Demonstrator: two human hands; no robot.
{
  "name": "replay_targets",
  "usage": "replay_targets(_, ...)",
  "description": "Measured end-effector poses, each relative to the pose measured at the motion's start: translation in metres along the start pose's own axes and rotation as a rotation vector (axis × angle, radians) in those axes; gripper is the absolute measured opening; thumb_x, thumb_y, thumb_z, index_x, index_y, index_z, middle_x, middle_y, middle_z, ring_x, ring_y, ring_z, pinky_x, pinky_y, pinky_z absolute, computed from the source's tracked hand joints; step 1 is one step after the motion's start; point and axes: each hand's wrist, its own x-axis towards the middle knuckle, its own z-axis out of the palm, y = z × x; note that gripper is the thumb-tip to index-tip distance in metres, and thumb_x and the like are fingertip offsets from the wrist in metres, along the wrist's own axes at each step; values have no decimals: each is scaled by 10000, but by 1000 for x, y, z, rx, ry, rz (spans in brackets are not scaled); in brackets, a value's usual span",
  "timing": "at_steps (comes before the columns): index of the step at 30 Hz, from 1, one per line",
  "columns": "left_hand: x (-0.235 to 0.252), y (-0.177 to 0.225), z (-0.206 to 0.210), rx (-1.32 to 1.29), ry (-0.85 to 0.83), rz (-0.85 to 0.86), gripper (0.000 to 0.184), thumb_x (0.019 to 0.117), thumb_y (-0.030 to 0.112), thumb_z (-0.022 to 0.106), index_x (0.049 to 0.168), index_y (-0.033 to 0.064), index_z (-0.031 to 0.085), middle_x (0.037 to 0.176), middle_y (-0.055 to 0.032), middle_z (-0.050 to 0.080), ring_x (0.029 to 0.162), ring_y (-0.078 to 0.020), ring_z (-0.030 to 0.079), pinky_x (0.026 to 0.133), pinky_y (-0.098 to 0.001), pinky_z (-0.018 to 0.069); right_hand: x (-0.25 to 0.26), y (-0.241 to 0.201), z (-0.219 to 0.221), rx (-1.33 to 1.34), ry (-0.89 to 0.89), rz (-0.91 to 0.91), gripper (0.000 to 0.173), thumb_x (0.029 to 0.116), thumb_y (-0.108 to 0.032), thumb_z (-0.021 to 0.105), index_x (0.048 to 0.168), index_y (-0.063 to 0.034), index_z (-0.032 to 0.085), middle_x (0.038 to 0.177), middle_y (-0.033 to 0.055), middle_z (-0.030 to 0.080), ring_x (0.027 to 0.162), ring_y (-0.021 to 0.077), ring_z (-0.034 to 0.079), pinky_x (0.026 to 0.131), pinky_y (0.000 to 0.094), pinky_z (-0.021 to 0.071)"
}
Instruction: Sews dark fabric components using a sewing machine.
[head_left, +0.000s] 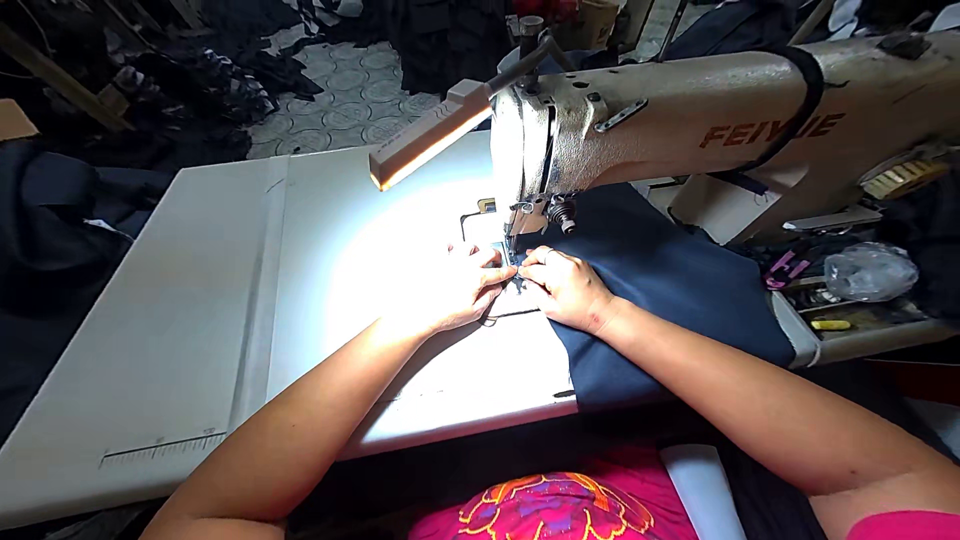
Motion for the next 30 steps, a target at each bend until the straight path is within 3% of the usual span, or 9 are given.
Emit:
replay_targets(14, -1, -2, -3, 14, -5, 32, 388, 1010, 267, 473, 1309, 230, 718, 1254, -67, 674, 1117, -309, 607, 954, -581, 401, 3, 5, 0, 47, 38, -20, 205, 840, -72, 628, 926, 14, 792, 1019, 173, 745, 1010, 330, 729, 875, 452, 599)
replay_targets(16, -3, 0, -5, 9, -12, 40, 382, 1001, 248, 480, 1292, 213, 724, 1258, -81, 668, 1115, -315, 607, 958, -583, 397, 6, 9, 1, 72, 26, -4, 212, 849, -75, 632, 947, 19, 794, 1031, 180, 742, 1014, 328, 723, 874, 453, 594)
replay_targets(19, -8, 1, -8, 21, -25, 43, 383, 989, 217, 486, 1281, 201, 734, 1272, -92, 669, 1107, -322, 610, 951, -581, 398, 15, 17, -4, 123, -57, 75, 230, 906, -85, 633, 1031, 32, 787, 1121, 211, 734, 1101, 359, 700, 958, 502, 553)
replay_targets(24, -18, -10, -17, -5, -34, 48, 388, 994, 208, 447, 1242, 183, 744, 1260, -82, 676, 1119, -294, 628, 948, -562, 428, 30, 38, -3, 147, -86, 58, 243, 896, -105, 617, 1009, 11, 799, 1086, 191, 753, 1041, 344, 720, 931, 526, 550)
replay_targets(27, -15, -23, -20, -68, -31, 35, 397, 993, 180, 452, 1271, 132, 730, 1321, -125, 657, 1192, -320, 617, 994, -587, 417, 35, 39, -9, 153, -182, 116, 265, 934, -114, 598, 1072, 1, 792, 1153, 193, 742, 1120, 338, 699, 1002, 526, 515)
replay_targets(30, 6, -38, -23, -35, -39, 21, 425, 984, 122, 450, 1340, 119, 681, 1376, -115, 629, 1232, -327, 602, 1004, -597, 431, 24, 2, -31, 21, -311, 170, 353, 989, -183, 603, 1304, -53, 697, 1314, 216, 651, 1276, 370, 592, 1095, 554, 447)
